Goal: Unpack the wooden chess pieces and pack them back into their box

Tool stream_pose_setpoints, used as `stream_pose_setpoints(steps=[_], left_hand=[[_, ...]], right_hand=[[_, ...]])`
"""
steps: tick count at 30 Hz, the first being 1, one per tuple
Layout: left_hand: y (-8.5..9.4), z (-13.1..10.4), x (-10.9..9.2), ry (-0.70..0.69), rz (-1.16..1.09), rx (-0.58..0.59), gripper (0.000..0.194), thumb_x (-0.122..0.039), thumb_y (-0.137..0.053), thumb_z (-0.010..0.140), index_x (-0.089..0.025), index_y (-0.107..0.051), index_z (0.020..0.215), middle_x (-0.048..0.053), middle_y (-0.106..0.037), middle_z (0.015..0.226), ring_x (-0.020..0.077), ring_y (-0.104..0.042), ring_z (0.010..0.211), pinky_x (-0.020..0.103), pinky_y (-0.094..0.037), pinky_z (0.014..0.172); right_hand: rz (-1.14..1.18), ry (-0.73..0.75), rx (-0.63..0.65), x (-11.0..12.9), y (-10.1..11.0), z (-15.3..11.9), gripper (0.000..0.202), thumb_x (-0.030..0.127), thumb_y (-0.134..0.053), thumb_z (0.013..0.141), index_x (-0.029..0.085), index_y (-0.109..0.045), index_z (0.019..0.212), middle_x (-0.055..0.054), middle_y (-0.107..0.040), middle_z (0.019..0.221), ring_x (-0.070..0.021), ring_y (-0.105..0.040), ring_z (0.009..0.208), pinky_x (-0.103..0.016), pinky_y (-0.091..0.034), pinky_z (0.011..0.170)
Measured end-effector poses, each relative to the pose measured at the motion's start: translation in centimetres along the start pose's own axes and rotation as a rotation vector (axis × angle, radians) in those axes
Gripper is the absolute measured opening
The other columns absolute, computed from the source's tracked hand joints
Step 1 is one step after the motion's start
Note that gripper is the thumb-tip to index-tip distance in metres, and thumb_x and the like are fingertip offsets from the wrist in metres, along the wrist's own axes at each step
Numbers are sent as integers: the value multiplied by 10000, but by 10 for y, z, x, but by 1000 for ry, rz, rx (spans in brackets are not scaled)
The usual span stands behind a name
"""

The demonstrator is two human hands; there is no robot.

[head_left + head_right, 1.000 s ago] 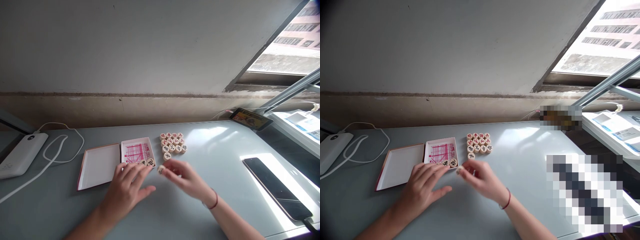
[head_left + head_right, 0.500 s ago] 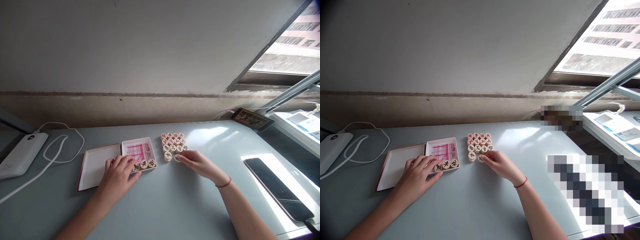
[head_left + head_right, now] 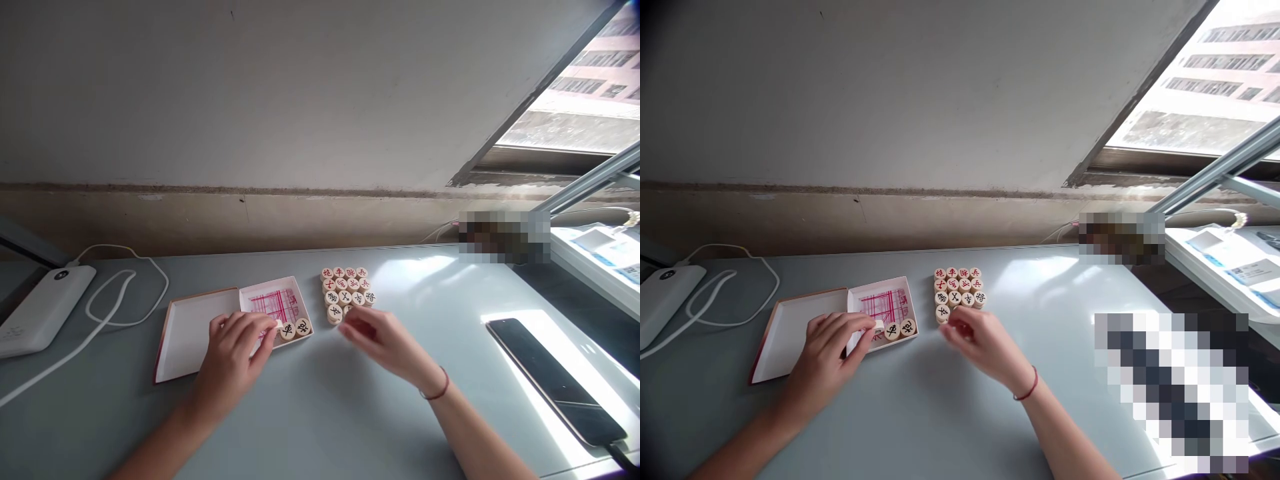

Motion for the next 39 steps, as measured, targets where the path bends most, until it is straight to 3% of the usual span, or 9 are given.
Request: stream_pose_setpoints(steps=[3, 7, 11, 15, 18, 22, 28, 39], left_hand=[[3, -2, -20, -67, -165, -42, 112, -122, -533, 908, -209, -548, 977, -10, -681, 898, 139, -625, 862, 304, -396, 831], [-4, -7, -34, -75, -299, 29, 101, -141, -522, 919, -213, -536, 988, -10, -678, 906, 122, -627, 871, 263, -452, 829], [-6, -8, -26, -34, -224, 54, 176, -219, -522, 923, -216, -535, 1099, 21, -674, 988, 157, -626, 946, 290, -479, 859], [-3, -6, -15, -35, -161, 36, 193, -202, -508, 920, -219, -539, 1109, 23, -676, 999, 165, -629, 952, 299, -483, 853], [-4, -6, -13, -45, -142, 28, 190, -183, -506, 913, -215, -545, 1097, 21, -679, 987, 164, -634, 944, 300, -478, 848], [-7, -6, -13, -57, -128, 45, 196, -169, -499, 913, -213, -544, 1098, 26, -679, 987, 167, -634, 943, 305, -468, 846], [-8, -7, -12, -59, -110, 73, 203, -162, -487, 913, -220, -543, 1099, 28, -678, 994, 171, -634, 948, 313, -471, 839], [-14, -8, -7, -67, -20, 99, 216, -150, -492, 909, -204, -543, 1111, 30, -672, 1018, 178, -616, 966, 326, -430, 850]], right_hand=[[132, 196, 97, 25, -28, -9, 274, 400, -562, 876, 190, -553, 1052, -30, -564, 871, -84, -429, 592, -215, -364, 540], [240, 315, 139, 41, -46, -15, 194, 349, -477, 924, 173, -556, 905, -15, -523, 777, -89, -430, 606, -215, -376, 556], [199, 131, 52, 20, -20, -7, 304, 410, -441, 931, 192, -435, 719, 31, -405, 649, -91, -326, 560, -227, -295, 500], [91, -135, 76, -18, 11, 2, 413, 514, -449, 902, 206, -343, 649, 52, -325, 605, -93, -271, 546, -239, -254, 491], [77, -247, 114, -37, 18, 5, 443, 579, -449, 874, 203, -386, 650, 51, -338, 593, -94, -274, 532, -245, -247, 486], [54, -333, 144, -44, 14, 5, 487, 624, -406, 872, 182, -510, 696, 19, -437, 606, -108, -366, 545, -250, -292, 505], [-41, -336, 74, -34, 19, 4, 462, 603, -424, 865, 192, -467, 660, 27, -421, 579, -103, -359, 518, -235, -261, 467], [-78, -321, 78, -28, 21, 1, 307, 465, -455, 866, 195, -602, 880, 29, -469, 575, -112, -396, 501, -236, -299, 471]])
Point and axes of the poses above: each hand's wrist, its own z-axis towards the middle knuckle, its own y-axis out of the back of the hand, x = y × z, the point moved 4 cm from there along z, towards the middle knuckle
